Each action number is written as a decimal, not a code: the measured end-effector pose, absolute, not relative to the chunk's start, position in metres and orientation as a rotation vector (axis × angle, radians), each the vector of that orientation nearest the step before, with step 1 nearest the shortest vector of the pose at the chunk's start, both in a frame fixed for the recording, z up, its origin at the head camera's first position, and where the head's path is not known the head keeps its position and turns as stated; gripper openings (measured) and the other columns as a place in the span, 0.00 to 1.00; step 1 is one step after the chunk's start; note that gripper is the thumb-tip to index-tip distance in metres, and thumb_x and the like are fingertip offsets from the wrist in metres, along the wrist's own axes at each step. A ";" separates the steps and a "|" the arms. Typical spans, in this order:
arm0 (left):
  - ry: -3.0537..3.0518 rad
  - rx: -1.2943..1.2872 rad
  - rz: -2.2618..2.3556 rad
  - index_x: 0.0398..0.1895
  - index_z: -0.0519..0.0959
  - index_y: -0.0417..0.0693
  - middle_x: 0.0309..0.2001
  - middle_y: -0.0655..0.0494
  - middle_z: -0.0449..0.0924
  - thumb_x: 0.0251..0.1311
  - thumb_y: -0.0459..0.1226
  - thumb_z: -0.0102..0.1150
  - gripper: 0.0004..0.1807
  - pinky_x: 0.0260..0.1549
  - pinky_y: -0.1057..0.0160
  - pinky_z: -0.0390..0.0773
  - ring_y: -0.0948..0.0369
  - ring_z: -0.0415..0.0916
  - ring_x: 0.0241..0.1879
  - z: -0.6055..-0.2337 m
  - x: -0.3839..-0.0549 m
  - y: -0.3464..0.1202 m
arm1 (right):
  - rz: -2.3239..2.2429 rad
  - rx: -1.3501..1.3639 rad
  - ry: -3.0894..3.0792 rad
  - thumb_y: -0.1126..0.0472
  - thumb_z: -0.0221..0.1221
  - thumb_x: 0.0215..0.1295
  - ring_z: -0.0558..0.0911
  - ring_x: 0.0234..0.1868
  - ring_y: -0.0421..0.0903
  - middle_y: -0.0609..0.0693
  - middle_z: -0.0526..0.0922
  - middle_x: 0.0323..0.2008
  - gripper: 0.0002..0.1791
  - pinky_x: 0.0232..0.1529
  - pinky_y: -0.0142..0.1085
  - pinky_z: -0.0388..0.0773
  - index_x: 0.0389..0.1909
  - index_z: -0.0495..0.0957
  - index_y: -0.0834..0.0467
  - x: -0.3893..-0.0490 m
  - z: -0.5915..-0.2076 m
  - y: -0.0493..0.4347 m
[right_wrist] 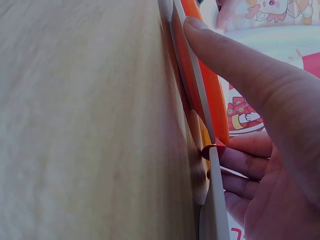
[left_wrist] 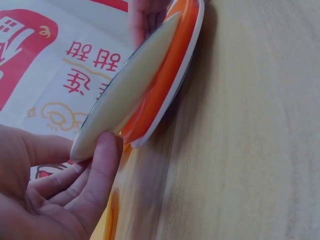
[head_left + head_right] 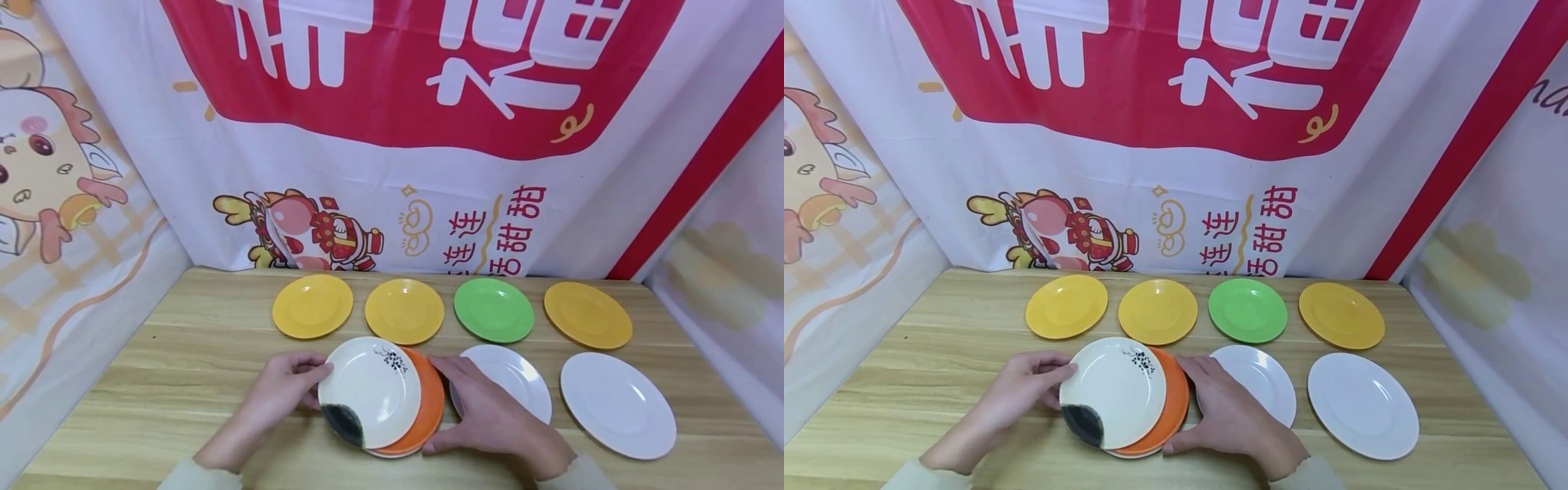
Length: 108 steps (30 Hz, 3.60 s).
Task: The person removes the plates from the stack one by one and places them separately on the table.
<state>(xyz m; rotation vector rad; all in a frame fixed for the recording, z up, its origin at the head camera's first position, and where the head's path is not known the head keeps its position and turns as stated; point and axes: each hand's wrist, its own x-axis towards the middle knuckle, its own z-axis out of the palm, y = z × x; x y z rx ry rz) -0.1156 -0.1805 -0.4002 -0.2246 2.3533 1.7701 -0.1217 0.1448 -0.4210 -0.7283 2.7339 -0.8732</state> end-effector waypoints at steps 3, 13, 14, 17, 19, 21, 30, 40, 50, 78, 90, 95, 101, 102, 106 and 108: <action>2.331 -0.221 1.790 0.59 0.81 0.27 0.43 0.47 0.90 0.75 0.35 0.63 0.19 0.30 0.60 0.89 0.57 0.85 0.27 -0.402 -0.115 -0.184 | -0.868 -0.736 2.743 0.21 0.79 0.38 0.71 0.76 0.46 0.45 0.73 0.74 0.70 0.75 0.54 0.76 0.82 0.64 0.46 -0.122 -0.422 0.145; 2.318 -0.259 1.789 0.62 0.79 0.27 0.43 0.48 0.90 0.76 0.36 0.62 0.21 0.33 0.61 0.90 0.58 0.86 0.33 -0.403 -0.114 -0.202 | -0.854 -0.737 2.753 0.21 0.78 0.39 0.72 0.75 0.45 0.44 0.73 0.74 0.70 0.75 0.53 0.76 0.82 0.65 0.49 -0.121 -0.423 0.144; 2.321 -0.268 1.785 0.62 0.80 0.27 0.43 0.49 0.90 0.76 0.37 0.62 0.21 0.34 0.61 0.90 0.58 0.86 0.34 -0.403 -0.114 -0.205 | -0.850 -0.736 2.753 0.20 0.78 0.39 0.72 0.76 0.45 0.44 0.73 0.74 0.70 0.75 0.52 0.76 0.82 0.65 0.49 -0.122 -0.423 0.145; 2.321 -0.297 1.778 0.63 0.80 0.28 0.42 0.50 0.89 0.76 0.38 0.62 0.22 0.35 0.61 0.89 0.59 0.85 0.37 -0.401 -0.113 -0.213 | -0.845 -0.730 2.745 0.19 0.77 0.39 0.72 0.75 0.46 0.44 0.73 0.75 0.70 0.74 0.53 0.76 0.82 0.65 0.49 -0.122 -0.422 0.144; 2.320 -0.307 1.782 0.63 0.79 0.28 0.42 0.51 0.89 0.76 0.38 0.63 0.23 0.35 0.62 0.89 0.59 0.85 0.38 -0.400 -0.113 -0.218 | -0.851 -0.724 2.735 0.20 0.77 0.39 0.72 0.75 0.46 0.44 0.73 0.75 0.70 0.74 0.54 0.76 0.82 0.64 0.49 -0.122 -0.422 0.144; 2.325 -0.314 1.781 0.64 0.79 0.28 0.43 0.51 0.90 0.76 0.39 0.63 0.24 0.35 0.62 0.89 0.60 0.85 0.38 -0.400 -0.113 -0.223 | -0.852 -0.722 2.731 0.20 0.77 0.39 0.72 0.75 0.47 0.45 0.73 0.75 0.70 0.74 0.54 0.77 0.82 0.64 0.49 -0.122 -0.421 0.144; 2.319 -0.375 1.777 0.69 0.75 0.28 0.44 0.56 0.89 0.76 0.40 0.63 0.27 0.37 0.63 0.88 0.62 0.85 0.38 -0.398 -0.110 -0.246 | -0.854 -0.736 2.744 0.22 0.79 0.40 0.73 0.74 0.45 0.45 0.74 0.74 0.69 0.73 0.53 0.78 0.81 0.66 0.51 -0.120 -0.421 0.144; 2.302 -0.473 1.817 0.71 0.74 0.29 0.40 0.65 0.89 0.75 0.42 0.65 0.30 0.38 0.64 0.88 0.65 0.85 0.37 -0.398 -0.108 -0.277 | -0.854 -0.743 2.737 0.22 0.79 0.39 0.73 0.74 0.46 0.45 0.74 0.73 0.69 0.72 0.54 0.78 0.81 0.65 0.51 -0.122 -0.420 0.144; 2.314 -0.501 1.803 0.70 0.75 0.29 0.39 0.67 0.88 0.75 0.42 0.66 0.30 0.40 0.63 0.89 0.66 0.86 0.38 -0.403 -0.105 -0.295 | -0.865 -0.727 2.722 0.22 0.78 0.39 0.73 0.74 0.46 0.45 0.73 0.74 0.69 0.72 0.55 0.78 0.81 0.65 0.50 -0.122 -0.421 0.144; 2.495 -0.373 1.580 0.64 0.76 0.21 0.40 0.54 0.88 0.77 0.36 0.60 0.24 0.32 0.61 0.89 0.64 0.84 0.31 -0.417 -0.104 -0.316 | -0.873 -0.734 2.730 0.22 0.78 0.40 0.73 0.73 0.44 0.43 0.73 0.73 0.68 0.72 0.54 0.79 0.81 0.66 0.48 -0.120 -0.421 0.144; 2.544 -0.314 1.461 0.60 0.78 0.22 0.40 0.49 0.90 0.75 0.34 0.61 0.21 0.31 0.61 0.90 0.61 0.85 0.28 -0.414 -0.099 -0.318 | -0.869 -0.745 2.739 0.22 0.78 0.40 0.73 0.73 0.44 0.43 0.74 0.73 0.68 0.72 0.54 0.78 0.81 0.66 0.48 -0.121 -0.423 0.145; 2.552 -0.318 1.425 0.57 0.80 0.25 0.37 0.50 0.89 0.72 0.33 0.64 0.19 0.31 0.61 0.90 0.59 0.86 0.29 -0.412 -0.095 -0.316 | -0.872 -0.746 2.736 0.22 0.78 0.39 0.73 0.73 0.44 0.43 0.74 0.72 0.68 0.72 0.54 0.78 0.81 0.66 0.48 -0.121 -0.423 0.144; 2.553 -0.313 1.402 0.55 0.80 0.27 0.36 0.50 0.89 0.71 0.34 0.65 0.17 0.31 0.61 0.90 0.59 0.86 0.29 -0.411 -0.093 -0.316 | -0.878 -0.731 2.728 0.21 0.78 0.39 0.73 0.73 0.45 0.44 0.74 0.72 0.69 0.72 0.55 0.79 0.81 0.65 0.47 -0.122 -0.422 0.144; 2.555 -0.312 1.398 0.54 0.81 0.27 0.36 0.50 0.90 0.71 0.34 0.66 0.17 0.31 0.61 0.90 0.59 0.86 0.29 -0.411 -0.093 -0.316 | -0.878 -0.728 2.726 0.21 0.78 0.39 0.73 0.73 0.45 0.44 0.74 0.72 0.69 0.72 0.55 0.79 0.81 0.65 0.47 -0.122 -0.422 0.144; 2.555 -0.318 1.398 0.52 0.81 0.27 0.36 0.50 0.90 0.70 0.33 0.66 0.16 0.31 0.61 0.90 0.59 0.86 0.30 -0.410 -0.093 -0.315 | -0.885 -0.721 2.718 0.21 0.78 0.39 0.73 0.73 0.46 0.44 0.73 0.73 0.68 0.72 0.55 0.78 0.81 0.65 0.47 -0.121 -0.422 0.144; 2.551 -0.327 1.403 0.53 0.81 0.27 0.36 0.51 0.89 0.70 0.34 0.66 0.16 0.32 0.61 0.90 0.59 0.86 0.29 -0.410 -0.093 -0.316 | -0.887 -0.719 2.716 0.21 0.78 0.39 0.73 0.73 0.45 0.43 0.73 0.73 0.68 0.72 0.55 0.78 0.81 0.65 0.46 -0.121 -0.422 0.144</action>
